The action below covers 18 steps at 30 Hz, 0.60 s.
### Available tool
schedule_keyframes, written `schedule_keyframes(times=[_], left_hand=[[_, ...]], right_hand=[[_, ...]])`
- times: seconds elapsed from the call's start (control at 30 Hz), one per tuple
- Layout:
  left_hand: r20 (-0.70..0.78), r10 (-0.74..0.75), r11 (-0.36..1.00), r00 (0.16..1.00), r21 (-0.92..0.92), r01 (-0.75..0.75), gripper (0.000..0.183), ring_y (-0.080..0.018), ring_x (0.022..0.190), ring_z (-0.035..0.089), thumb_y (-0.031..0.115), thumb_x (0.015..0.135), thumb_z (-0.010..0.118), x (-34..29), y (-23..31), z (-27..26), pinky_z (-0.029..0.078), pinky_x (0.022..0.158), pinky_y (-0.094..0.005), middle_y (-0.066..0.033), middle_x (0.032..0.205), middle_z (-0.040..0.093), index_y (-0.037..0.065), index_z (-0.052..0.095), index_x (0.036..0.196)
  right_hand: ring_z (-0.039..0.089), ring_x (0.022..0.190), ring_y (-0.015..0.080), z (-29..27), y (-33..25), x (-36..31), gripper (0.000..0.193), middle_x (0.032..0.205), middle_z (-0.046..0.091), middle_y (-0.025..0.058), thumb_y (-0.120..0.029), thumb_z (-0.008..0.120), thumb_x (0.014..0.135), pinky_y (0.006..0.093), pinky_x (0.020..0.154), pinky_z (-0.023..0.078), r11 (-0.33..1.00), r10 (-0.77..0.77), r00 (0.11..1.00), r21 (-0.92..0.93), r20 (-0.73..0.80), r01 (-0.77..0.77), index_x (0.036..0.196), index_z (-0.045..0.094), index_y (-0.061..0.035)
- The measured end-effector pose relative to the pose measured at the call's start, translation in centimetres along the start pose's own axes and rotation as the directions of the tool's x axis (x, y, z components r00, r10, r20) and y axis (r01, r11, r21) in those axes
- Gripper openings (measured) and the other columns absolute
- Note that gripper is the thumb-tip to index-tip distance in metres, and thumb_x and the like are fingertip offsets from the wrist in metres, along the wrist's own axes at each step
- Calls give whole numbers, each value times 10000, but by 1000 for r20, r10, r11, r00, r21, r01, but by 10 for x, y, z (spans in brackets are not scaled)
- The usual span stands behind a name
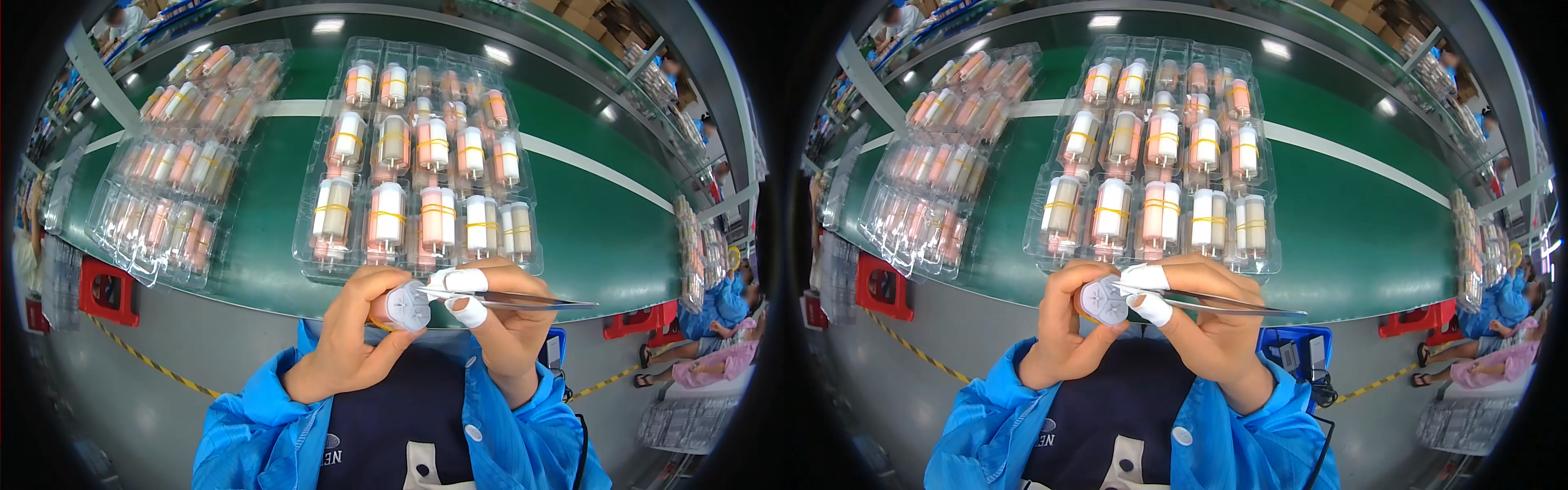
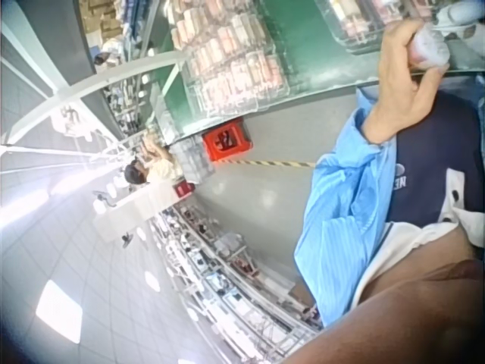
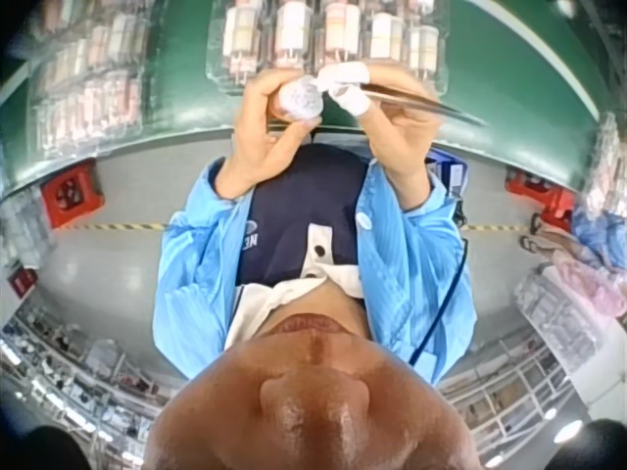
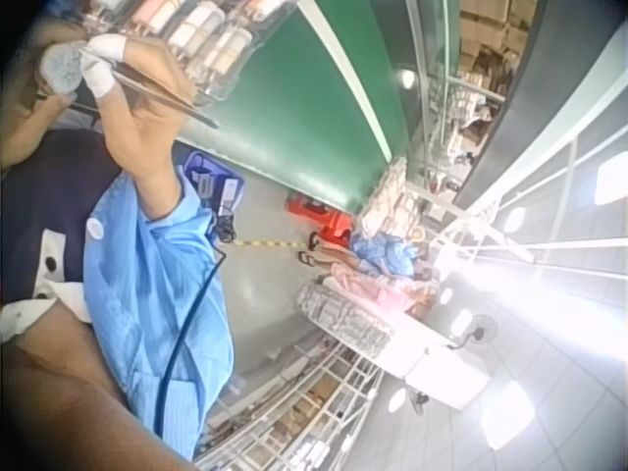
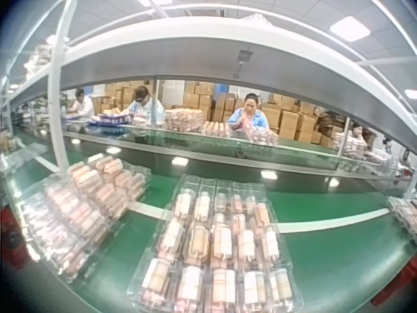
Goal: The person uses tweezers to insert small white components into the top of cylindrical objects. They pick up each cylinder from a clear plastic tray, perform the insertion, and place the item back into the tray. The process is repeated for multiple items in a factory setting.
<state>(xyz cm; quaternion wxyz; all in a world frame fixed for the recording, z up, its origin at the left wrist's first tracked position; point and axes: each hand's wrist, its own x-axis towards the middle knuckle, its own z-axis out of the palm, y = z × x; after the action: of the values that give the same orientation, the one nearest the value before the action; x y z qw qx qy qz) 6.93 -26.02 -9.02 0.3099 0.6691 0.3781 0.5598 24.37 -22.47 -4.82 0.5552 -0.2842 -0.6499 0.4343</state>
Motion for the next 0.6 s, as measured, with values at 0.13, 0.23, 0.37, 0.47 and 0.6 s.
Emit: schedule_keyframes(times=[0.13,0.23,0.37,0.47,0.6], left_hand=[[75,28,996,997,87,-34,533,-232,995,562,38,758,714,0,-2,-4,457,853,-332,-187,1106,535,-34,421,1197],[71,50,995,996,82,-56,520,-234,979,569,41,757,716,2,-1,-5,462,840,-329,-188,1097,543,-36,436,1189],[70,59,993,996,97,-65,513,-246,954,578,39,749,719,4,1,-5,466,823,-330,-190,1087,551,-38,448,1178],[77,86,990,993,103,-94,515,-255,943,580,34,743,721,5,-1,-5,466,814,-328,-191,1069,558,-41,451,1175],[75,92,991,993,86,-99,505,-259,926,581,30,743,715,4,-3,-6,467,802,-325,-195,1048,566,-43,456,1171]], right_hand=[[669,823,210,0,-2,3,194,885,687,150,16,691,765,301,726,530,999,-4,1000,-35,26,5,958,669,22],[669,817,210,-1,-1,3,186,880,687,150,11,688,771,301,718,530,999,-6,999,-49,37,8,955,669,22],[670,807,210,-1,-1,4,176,873,687,153,12,686,771,301,712,529,999,12,999,-45,36,-10,946,671,23],[671,796,211,-2,0,2,166,863,688,155,16,686,767,300,707,529,1000,8,1000,-25,22,-7,932,674,25],[673,780,213,-2,-1,4,157,853,690,156,21,687,761,300,699,531,1000,-17,1000,-20,26,17,918,677,26]])
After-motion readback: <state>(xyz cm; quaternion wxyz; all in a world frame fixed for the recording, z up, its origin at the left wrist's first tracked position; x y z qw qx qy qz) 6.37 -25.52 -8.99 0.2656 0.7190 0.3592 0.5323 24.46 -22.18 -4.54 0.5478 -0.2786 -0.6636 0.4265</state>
